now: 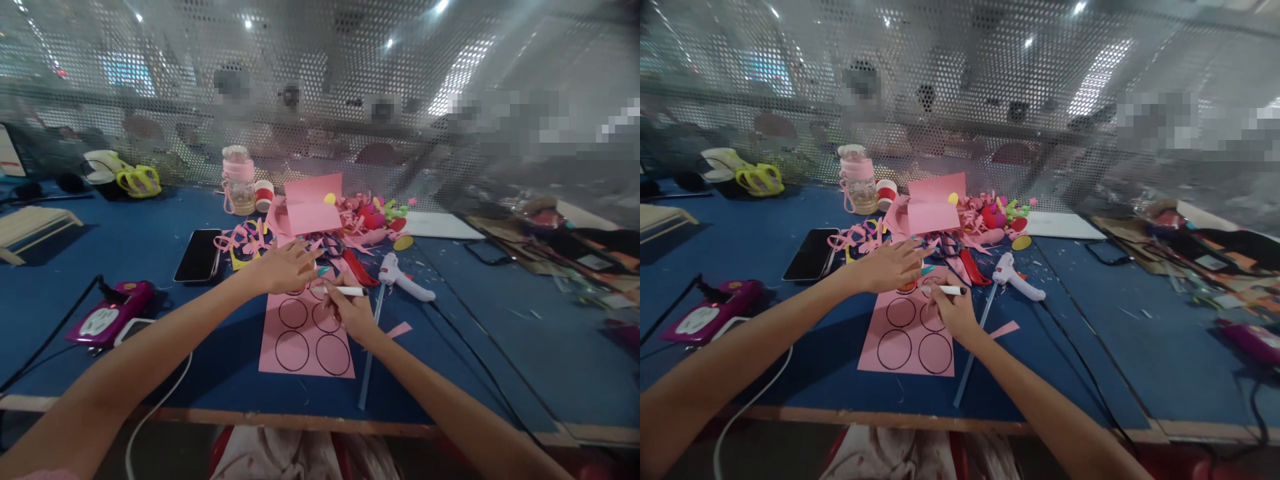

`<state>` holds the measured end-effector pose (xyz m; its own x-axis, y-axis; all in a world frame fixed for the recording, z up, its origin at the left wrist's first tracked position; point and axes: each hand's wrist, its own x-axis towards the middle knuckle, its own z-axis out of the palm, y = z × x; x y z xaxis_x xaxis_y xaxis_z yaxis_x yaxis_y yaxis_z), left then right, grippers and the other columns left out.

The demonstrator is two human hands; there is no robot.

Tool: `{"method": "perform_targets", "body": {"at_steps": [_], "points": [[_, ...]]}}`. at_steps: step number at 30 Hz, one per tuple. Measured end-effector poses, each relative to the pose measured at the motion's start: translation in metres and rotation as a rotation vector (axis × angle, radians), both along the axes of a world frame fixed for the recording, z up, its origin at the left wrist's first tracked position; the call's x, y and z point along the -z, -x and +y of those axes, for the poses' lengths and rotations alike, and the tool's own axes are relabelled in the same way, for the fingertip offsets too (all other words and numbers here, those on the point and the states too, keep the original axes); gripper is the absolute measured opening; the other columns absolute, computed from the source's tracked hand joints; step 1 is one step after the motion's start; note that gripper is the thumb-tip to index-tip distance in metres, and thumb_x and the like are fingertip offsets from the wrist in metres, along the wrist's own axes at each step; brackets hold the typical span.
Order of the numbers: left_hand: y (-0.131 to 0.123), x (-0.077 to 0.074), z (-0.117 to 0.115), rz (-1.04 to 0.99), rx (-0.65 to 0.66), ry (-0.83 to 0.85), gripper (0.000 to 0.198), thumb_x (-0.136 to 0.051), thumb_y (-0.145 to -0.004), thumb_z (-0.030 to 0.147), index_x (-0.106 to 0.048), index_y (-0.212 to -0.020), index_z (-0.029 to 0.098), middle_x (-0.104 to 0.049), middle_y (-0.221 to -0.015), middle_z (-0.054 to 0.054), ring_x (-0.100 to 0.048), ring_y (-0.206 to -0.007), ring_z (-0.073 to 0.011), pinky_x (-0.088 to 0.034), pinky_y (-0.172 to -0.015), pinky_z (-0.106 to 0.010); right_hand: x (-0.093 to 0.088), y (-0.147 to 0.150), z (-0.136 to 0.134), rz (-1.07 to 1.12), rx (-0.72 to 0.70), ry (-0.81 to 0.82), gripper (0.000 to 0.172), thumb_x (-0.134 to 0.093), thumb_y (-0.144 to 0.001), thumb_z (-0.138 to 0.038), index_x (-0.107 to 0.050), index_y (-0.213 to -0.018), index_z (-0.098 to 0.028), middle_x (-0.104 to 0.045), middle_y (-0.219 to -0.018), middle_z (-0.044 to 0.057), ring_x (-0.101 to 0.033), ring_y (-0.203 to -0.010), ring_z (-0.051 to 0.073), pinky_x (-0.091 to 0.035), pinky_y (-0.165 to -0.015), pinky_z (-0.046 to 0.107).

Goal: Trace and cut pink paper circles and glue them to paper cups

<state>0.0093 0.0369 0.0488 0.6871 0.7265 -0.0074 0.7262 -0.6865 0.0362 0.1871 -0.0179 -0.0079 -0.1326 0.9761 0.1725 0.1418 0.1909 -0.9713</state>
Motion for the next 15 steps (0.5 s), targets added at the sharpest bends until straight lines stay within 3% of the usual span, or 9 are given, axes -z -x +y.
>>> {"method": "perform_targets", "body": {"at_steps": [3, 6, 7, 9, 11, 15], "points": [[0.0, -0.001, -0.001, -0.01, -0.005, 0.006, 0.055, -0.017, -0.095, 0.046, -0.022, -0.143, 0.021, -0.03, -0.147, -0.013, -0.025, -0.135, -0.0294, -0.029, -0.102, -0.048, -0.005, -0.003, -0.005, -0.275, -0.056, -0.25, 0.021, -0.047, -0.087, -0.033, -0.044, -0.07, -0.02, -0.054, -0.053, -0.003, -0.045, -0.04, 0.008, -0.036, -0.041, 0.021], [0.0, -0.001, -0.001, -0.015, 0.001, -0.006, 0.052, -0.019, -0.095, 0.043, -0.023, -0.142, 0.021, -0.033, -0.145, -0.013, -0.028, -0.133, -0.0292, -0.031, -0.1, -0.049, -0.007, 0.005, -0.011, -0.674, -0.239, -0.543, 0.01, -0.043, -0.086, -0.019, -0.052, -0.084, -0.017, -0.062, -0.069, 0.005, -0.058, -0.059, 0.014, -0.044, -0.055, 0.025], [0.0, -0.001, -0.001, -0.015, 0.01, -0.015, 0.051, -0.019, -0.095, 0.042, -0.023, -0.142, 0.021, -0.034, -0.144, -0.014, -0.029, -0.133, -0.0289, -0.032, -0.099, -0.049, -0.007, 0.01, -0.012, -0.816, -0.318, -0.608, 0.013, -0.043, -0.085, -0.015, -0.054, -0.092, -0.015, -0.064, -0.077, 0.008, -0.061, -0.068, 0.017, -0.045, -0.059, 0.027], [0.001, -0.001, -0.001, -0.016, 0.036, -0.029, 0.05, -0.019, -0.095, 0.04, -0.023, -0.141, 0.021, -0.034, -0.144, -0.013, -0.029, -0.132, -0.0282, -0.032, -0.099, -0.048, -0.008, 0.024, -0.015, -1.103, -0.447, -0.661, 0.025, -0.044, -0.083, -0.011, -0.052, -0.106, -0.011, -0.065, -0.09, 0.014, -0.063, -0.082, 0.022, -0.047, -0.061, 0.029], [0.001, -0.001, 0.0, -0.026, 0.041, -0.028, 0.05, -0.02, -0.095, 0.04, -0.023, -0.141, 0.021, -0.034, -0.145, -0.013, -0.03, -0.132, -0.0277, -0.031, -0.1, -0.046, -0.009, 0.039, -0.016, -1.319, -0.486, -0.686, 0.029, -0.041, -0.084, -0.01, -0.05, -0.112, -0.009, -0.064, -0.095, 0.015, -0.064, -0.084, 0.025, -0.048, -0.057, 0.03], [0.002, 0.0, 0.001, -0.039, 0.039, -0.022, 0.05, -0.021, -0.094, 0.044, -0.023, -0.141, 0.026, -0.035, -0.144, -0.011, -0.031, -0.132, -0.029, -0.03, -0.1, -0.047, -0.009, 0.063, -0.014, -1.492, -0.476, -0.836, 0.033, -0.034, -0.085, -0.005, -0.047, -0.116, -0.006, -0.064, -0.096, 0.018, -0.065, -0.077, 0.023, -0.049, -0.056, 0.031]]}}
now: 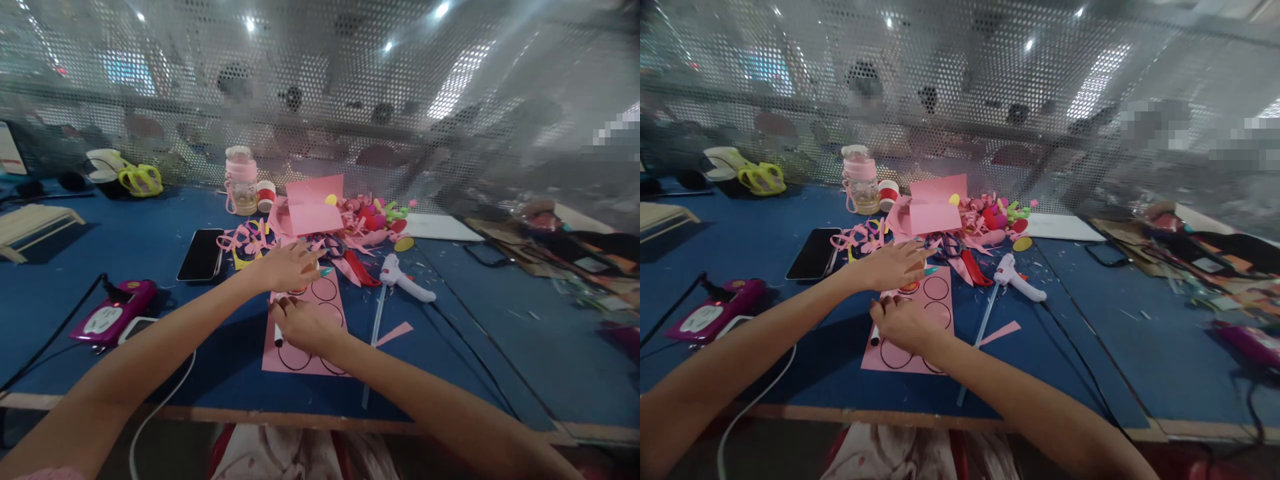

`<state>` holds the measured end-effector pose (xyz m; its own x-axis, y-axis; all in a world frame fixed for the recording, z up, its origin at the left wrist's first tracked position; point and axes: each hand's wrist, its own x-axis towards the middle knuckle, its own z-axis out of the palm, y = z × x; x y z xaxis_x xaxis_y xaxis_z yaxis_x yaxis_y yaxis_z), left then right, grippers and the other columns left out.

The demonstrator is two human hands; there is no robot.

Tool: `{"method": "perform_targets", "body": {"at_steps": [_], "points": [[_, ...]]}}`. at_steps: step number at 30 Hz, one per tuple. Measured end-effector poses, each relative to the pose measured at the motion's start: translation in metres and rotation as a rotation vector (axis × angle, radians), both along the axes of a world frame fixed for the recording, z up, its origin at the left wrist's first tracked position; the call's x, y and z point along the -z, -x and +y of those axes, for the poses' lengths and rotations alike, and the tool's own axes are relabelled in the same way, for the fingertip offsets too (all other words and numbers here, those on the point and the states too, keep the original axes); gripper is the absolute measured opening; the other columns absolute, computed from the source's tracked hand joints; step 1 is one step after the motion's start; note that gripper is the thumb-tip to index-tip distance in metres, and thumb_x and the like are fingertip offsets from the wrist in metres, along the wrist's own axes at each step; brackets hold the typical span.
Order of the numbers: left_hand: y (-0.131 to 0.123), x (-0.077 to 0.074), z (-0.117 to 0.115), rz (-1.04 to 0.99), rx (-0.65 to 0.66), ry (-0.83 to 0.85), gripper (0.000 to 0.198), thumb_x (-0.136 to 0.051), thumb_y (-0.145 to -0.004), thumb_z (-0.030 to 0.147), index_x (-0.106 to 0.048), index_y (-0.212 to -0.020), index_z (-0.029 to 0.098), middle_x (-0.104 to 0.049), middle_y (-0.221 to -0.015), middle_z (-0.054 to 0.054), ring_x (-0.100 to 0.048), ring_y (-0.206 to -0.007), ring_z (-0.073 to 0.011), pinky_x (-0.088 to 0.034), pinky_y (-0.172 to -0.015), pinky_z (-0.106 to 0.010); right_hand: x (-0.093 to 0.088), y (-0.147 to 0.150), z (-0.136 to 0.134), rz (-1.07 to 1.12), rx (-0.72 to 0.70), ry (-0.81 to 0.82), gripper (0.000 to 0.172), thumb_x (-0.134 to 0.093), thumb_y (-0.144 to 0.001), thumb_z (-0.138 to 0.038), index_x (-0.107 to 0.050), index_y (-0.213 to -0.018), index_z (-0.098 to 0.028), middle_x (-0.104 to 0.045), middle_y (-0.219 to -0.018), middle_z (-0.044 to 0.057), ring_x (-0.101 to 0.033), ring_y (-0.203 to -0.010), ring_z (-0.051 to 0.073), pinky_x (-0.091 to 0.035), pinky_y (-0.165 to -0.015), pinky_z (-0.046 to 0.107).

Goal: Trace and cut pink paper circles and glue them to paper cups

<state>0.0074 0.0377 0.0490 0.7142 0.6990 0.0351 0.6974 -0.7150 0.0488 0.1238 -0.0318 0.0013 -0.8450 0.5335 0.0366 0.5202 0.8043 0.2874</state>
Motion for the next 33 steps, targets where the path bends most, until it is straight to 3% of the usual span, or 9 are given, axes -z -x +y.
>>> {"method": "perform_targets", "body": {"at_steps": [7, 11, 16, 21, 27, 30, 33], "points": [[-0.002, 0.0, 0.001, 0.002, -0.04, 0.031, 0.056, -0.021, -0.092, 0.052, -0.024, -0.142, 0.026, -0.036, -0.143, -0.011, -0.033, -0.13, -0.0301, -0.029, -0.101, -0.048, 0.009, 0.013, 0.009, 0.023, 0.04, -0.093, 0.039, -0.037, -0.08, 0.001, -0.046, -0.118, -0.001, -0.065, -0.093, 0.022, -0.064, -0.081, 0.024, -0.051, -0.058, 0.031], [-0.003, 0.0, 0.0, -0.006, -0.06, 0.041, 0.059, -0.02, -0.092, 0.054, -0.025, -0.142, 0.023, -0.037, -0.142, -0.012, -0.032, -0.131, -0.0294, -0.029, -0.102, -0.046, 0.006, 0.017, 0.01, -0.003, 0.074, -0.064, 0.042, -0.038, -0.079, 0.0, -0.046, -0.12, 0.003, -0.065, -0.093, 0.024, -0.064, -0.08, 0.026, -0.05, -0.057, 0.032], [-0.003, 0.001, 0.001, -0.008, -0.065, 0.051, 0.058, -0.021, -0.092, 0.053, -0.025, -0.142, 0.023, -0.036, -0.141, -0.013, -0.033, -0.131, -0.0294, -0.029, -0.102, -0.046, -0.001, 0.016, 0.008, -0.054, 0.093, -0.075, 0.046, -0.038, -0.079, -0.002, -0.043, -0.124, 0.007, -0.065, -0.094, 0.026, -0.064, -0.087, 0.029, -0.051, -0.066, 0.036], [-0.002, 0.001, 0.001, -0.018, -0.061, 0.028, 0.058, -0.022, -0.092, 0.054, -0.026, -0.141, 0.023, -0.039, -0.139, -0.014, -0.036, -0.129, -0.0301, -0.031, -0.1, -0.048, -0.009, 0.005, 0.001, -0.045, 0.123, 0.12, 0.04, -0.043, -0.08, -0.006, -0.046, -0.119, 0.0, -0.065, -0.091, 0.02, -0.065, -0.079, 0.025, -0.051, -0.061, 0.032], [-0.002, -0.001, 0.0, -0.011, -0.051, 0.037, 0.058, -0.024, -0.092, 0.051, -0.028, -0.14, 0.019, -0.04, -0.136, -0.017, -0.038, -0.127, -0.031, -0.033, -0.098, -0.049, -0.015, -0.017, -0.003, -0.017, 0.224, 0.264, 0.031, -0.05, -0.078, -0.012, -0.05, -0.109, -0.009, -0.064, -0.093, 0.016, -0.063, -0.084, 0.026, -0.05, -0.059, 0.032], [-0.002, 0.0, 0.0, -0.018, -0.049, 0.033, 0.058, -0.023, -0.092, 0.052, -0.027, -0.14, 0.021, -0.038, -0.139, -0.015, -0.035, -0.129, -0.0311, -0.031, -0.1, -0.05, -0.005, -0.031, 0.0, 0.094, 0.16, 0.29, 0.026, -0.05, -0.076, -0.009, -0.052, -0.102, -0.01, -0.065, -0.089, 0.014, -0.063, -0.082, 0.025, -0.049, -0.062, 0.032], [-0.002, 0.001, 0.0, -0.022, -0.05, 0.029, 0.057, -0.022, -0.092, 0.052, -0.027, -0.141, 0.021, -0.036, -0.142, -0.015, -0.032, -0.132, -0.0306, -0.029, -0.102, -0.052, 0.008, -0.054, 0.006, 0.473, -0.003, 0.28, 0.015, -0.045, -0.083, -0.015, -0.052, -0.095, -0.015, -0.065, -0.08, 0.01, -0.063, -0.074, 0.019, -0.048, -0.063, 0.029]]}}
